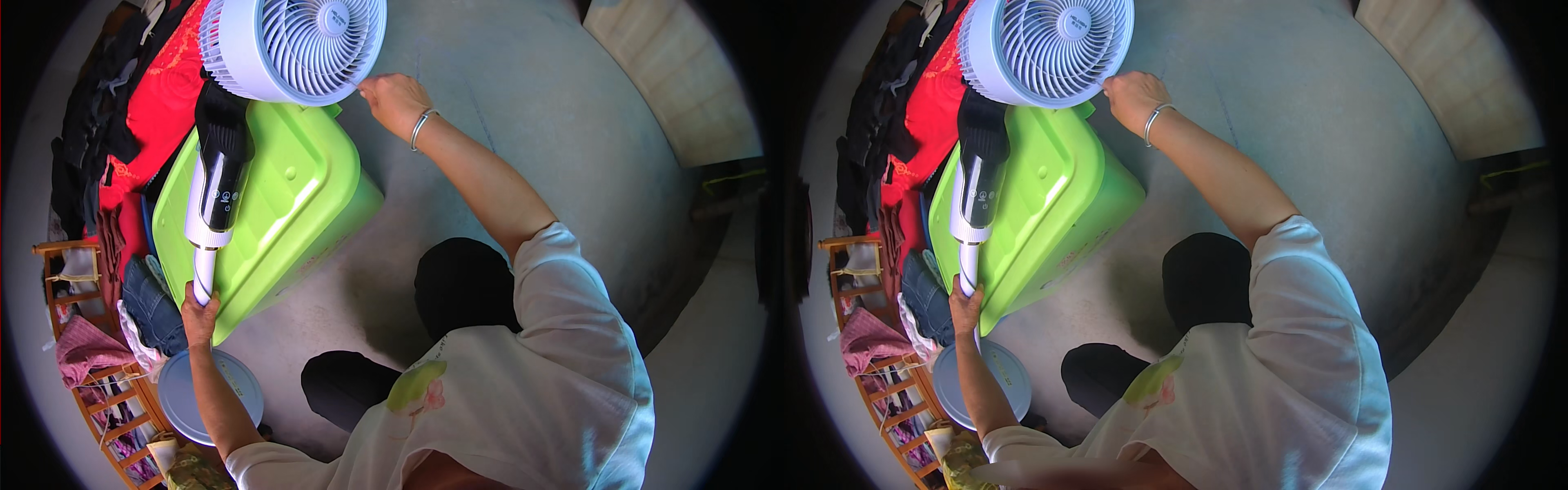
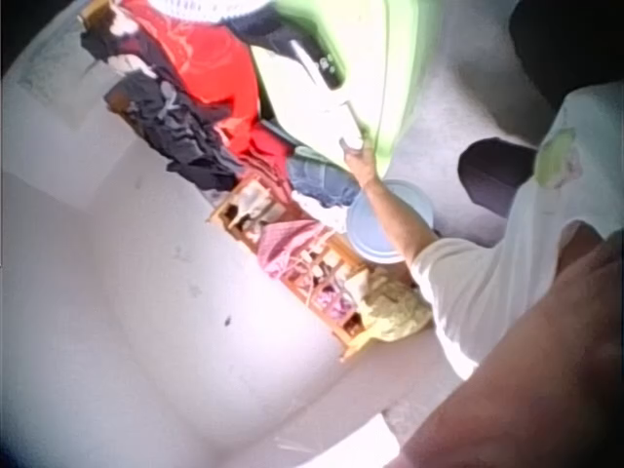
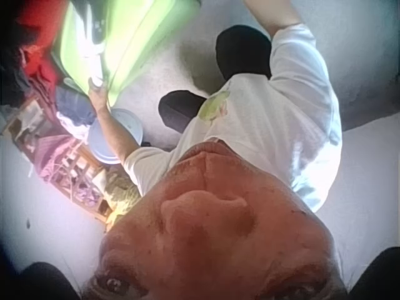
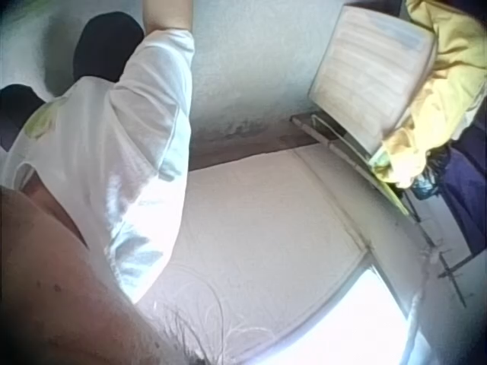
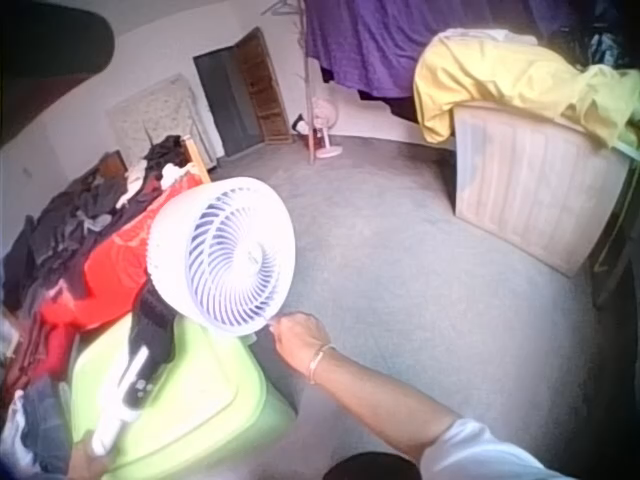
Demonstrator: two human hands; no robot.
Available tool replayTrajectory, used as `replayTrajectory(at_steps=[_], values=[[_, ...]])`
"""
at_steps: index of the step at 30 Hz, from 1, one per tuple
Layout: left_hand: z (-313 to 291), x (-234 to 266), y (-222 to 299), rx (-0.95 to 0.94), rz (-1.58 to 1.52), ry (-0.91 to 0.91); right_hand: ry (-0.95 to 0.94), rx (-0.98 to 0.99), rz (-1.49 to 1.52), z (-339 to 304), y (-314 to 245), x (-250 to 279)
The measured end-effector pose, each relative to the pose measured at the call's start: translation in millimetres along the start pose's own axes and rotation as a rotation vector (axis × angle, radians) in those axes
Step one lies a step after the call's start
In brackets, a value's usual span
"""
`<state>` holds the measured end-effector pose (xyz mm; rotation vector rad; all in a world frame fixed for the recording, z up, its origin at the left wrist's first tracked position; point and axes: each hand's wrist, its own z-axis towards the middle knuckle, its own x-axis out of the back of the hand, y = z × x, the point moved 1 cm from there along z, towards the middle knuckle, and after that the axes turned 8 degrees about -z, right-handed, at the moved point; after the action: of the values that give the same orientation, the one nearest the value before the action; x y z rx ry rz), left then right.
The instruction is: Repairing or modifying a desk fan using a wire hanger.
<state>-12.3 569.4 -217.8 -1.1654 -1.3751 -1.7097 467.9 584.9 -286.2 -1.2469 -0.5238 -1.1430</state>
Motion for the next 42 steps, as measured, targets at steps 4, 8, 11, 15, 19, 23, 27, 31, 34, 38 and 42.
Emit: replayTrajectory(at_steps=[4,8,11,15,19,23,27,31,34,38,42], values=[[0,0,2,-0.015,0.001,0.0,0.081,0.005,0.096,0,2,-3],[-1,-1,4,-0.013,-0.005,0.021,0.024,0.004,0.096,-3,3,-3],[-1,-1,3,-0.003,-0.002,0.017,0.032,-0.026,0.133,-4,3,-5],[0,-1,1,0.002,-0.01,0.004,0.031,-0.052,0.229,-3,6,-10],[-1,-1,4,-0.019,-0.01,0.017,0.025,-0.078,0.351,-1,11,-15],[-1,0,2,-0.003,0.0,0.003,0.076,-0.005,0.295,-4,9,-15],[0,0,1,-0.01,0.006,-0.005,0.108,-0.044,0.444,-6,8,-19],[0,0,3,0.0,0.003,-0.013,0.133,-0.04,0.456,-9,6,-16],[0,0,3,0.015,0.0,-0.012,0.099,-0.021,0.462,-12,7,-14],[0,1,6,0.016,0.012,-0.02,0.087,-0.019,0.519,-14,9,-14],[0,1,7,0.029,0.001,-0.029,0.044,-0.054,0.642,-15,14,-18]])
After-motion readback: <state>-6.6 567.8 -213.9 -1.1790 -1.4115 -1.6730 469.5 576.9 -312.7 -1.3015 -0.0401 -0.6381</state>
